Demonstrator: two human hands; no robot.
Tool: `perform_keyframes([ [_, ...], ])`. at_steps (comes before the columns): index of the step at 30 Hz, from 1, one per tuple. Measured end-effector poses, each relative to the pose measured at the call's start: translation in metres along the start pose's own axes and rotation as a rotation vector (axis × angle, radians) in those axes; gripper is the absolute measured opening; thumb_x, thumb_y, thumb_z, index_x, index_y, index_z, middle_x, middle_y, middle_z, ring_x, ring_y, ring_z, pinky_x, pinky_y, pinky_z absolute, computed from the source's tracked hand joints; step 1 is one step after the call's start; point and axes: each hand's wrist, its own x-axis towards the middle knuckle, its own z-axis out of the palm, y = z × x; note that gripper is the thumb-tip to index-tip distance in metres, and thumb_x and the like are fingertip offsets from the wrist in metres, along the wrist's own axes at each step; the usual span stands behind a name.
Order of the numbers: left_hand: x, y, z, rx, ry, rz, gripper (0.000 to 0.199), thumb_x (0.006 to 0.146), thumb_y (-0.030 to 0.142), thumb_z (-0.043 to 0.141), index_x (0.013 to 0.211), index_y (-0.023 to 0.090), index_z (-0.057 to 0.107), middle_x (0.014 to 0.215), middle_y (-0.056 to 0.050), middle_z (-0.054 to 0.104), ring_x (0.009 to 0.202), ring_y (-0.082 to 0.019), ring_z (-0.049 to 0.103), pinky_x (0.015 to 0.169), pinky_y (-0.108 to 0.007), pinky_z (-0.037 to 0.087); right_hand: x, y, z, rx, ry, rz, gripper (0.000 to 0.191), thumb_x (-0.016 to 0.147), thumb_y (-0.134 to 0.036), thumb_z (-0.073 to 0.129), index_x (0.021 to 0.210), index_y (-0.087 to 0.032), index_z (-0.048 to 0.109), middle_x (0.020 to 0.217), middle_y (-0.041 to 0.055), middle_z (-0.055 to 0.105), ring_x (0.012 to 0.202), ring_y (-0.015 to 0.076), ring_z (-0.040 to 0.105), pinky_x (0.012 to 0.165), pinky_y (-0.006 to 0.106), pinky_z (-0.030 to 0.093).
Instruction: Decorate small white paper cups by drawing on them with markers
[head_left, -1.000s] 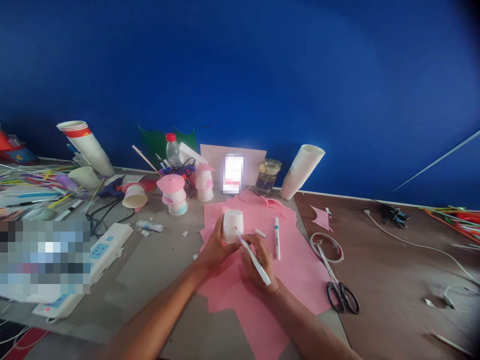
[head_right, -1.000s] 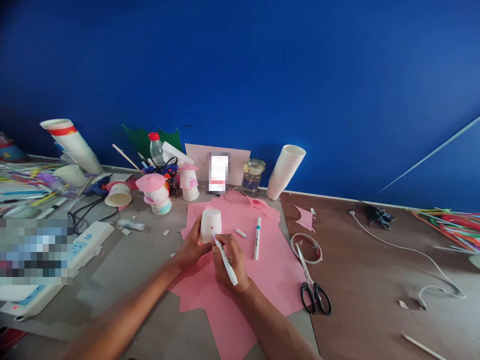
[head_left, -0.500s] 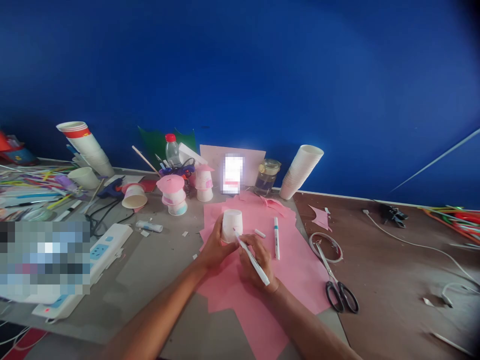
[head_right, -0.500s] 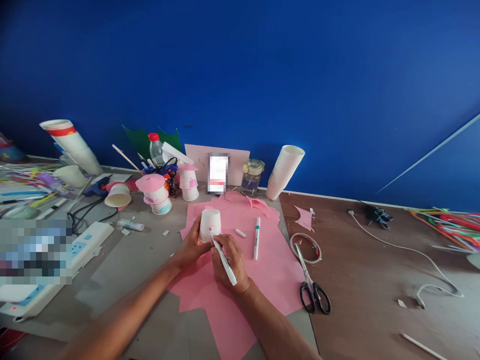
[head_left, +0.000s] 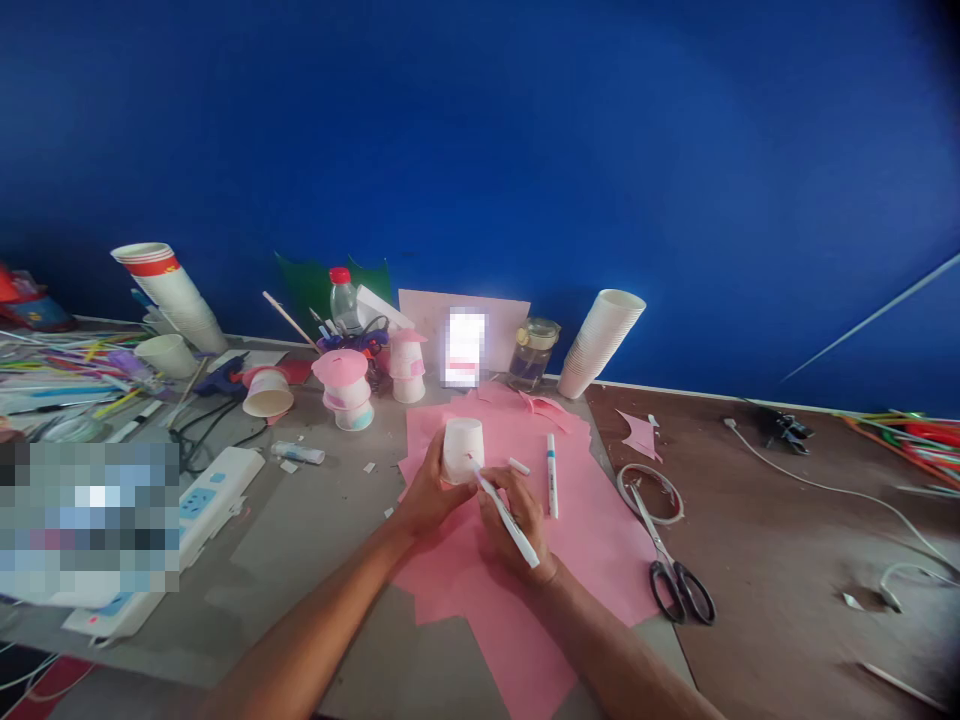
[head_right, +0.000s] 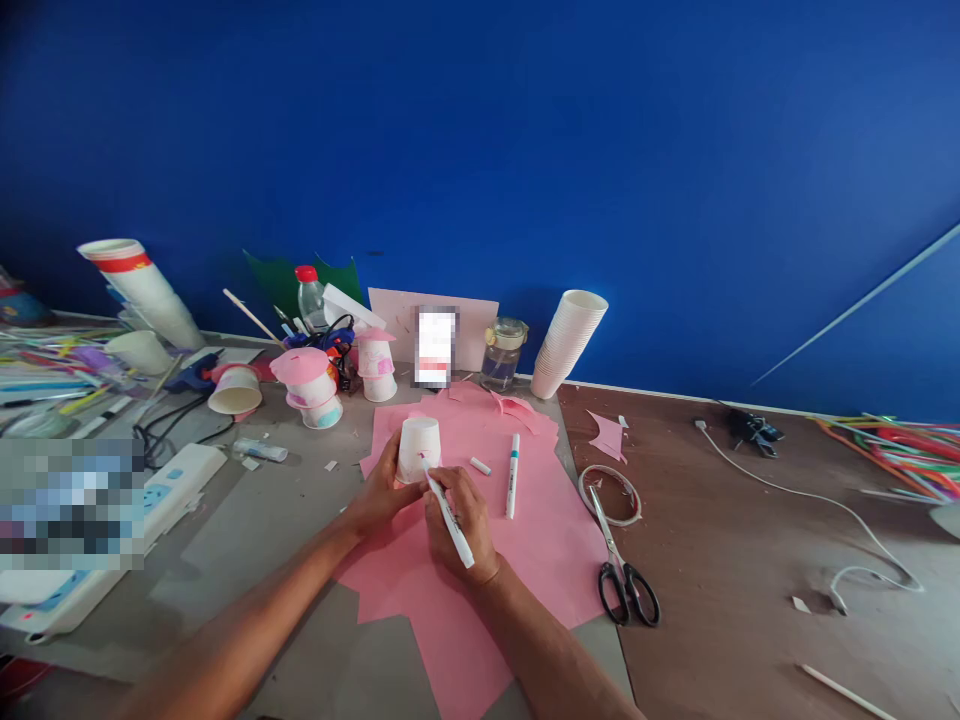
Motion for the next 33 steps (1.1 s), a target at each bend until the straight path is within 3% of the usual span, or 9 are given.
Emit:
perform_keyframes([
  [13, 0.0010, -0.0038, -0.0015, -0.024, 0.002, 0.005, 0.083, 0.070, 0.028, 0.073, 0.140, 0.021, 0.029, 0.131, -0.010, 0.050, 0.116, -0.027, 0.049, 0.097, -0.038, 0.042, 0.0000, -0.0012, -0.0010, 0.046, -0.003, 0.003, 0.019, 0.086, -0.014, 0.048, 0.102, -0.020, 0.056, 0.089, 0.0052, 0.064, 0.078, 0.0172, 0.061, 0.075, 0.034, 0.048],
  [26, 0.0033, -0.0061, -0.0050, -0.078, -0.010, -0.007, 0.084, 0.068, 0.033, 0.074, 0.139, 0.019, 0.030, 0.135, -0.012, 0.047, 0.119, -0.029, 0.048, 0.098, -0.038, 0.040, 0.0003, -0.0025, -0.0038, 0.040, 0.001, 0.051, 0.016, 0.085, -0.016, 0.048, 0.098, -0.020, 0.057, 0.083, 0.0033, 0.064, 0.070, 0.0154, 0.059, 0.068, 0.031, 0.047],
  [33, 0.0037, -0.0067, -0.0062, -0.112, -0.037, -0.002, 0.082, 0.070, 0.033, 0.073, 0.139, 0.020, 0.031, 0.129, -0.010, 0.051, 0.112, -0.027, 0.051, 0.094, -0.037, 0.042, -0.0034, 0.0041, -0.0031, 0.048, 0.018, 0.084, 0.013, 0.085, -0.020, 0.049, 0.094, -0.020, 0.058, 0.079, 0.0024, 0.064, 0.066, 0.0149, 0.058, 0.070, 0.033, 0.048],
])
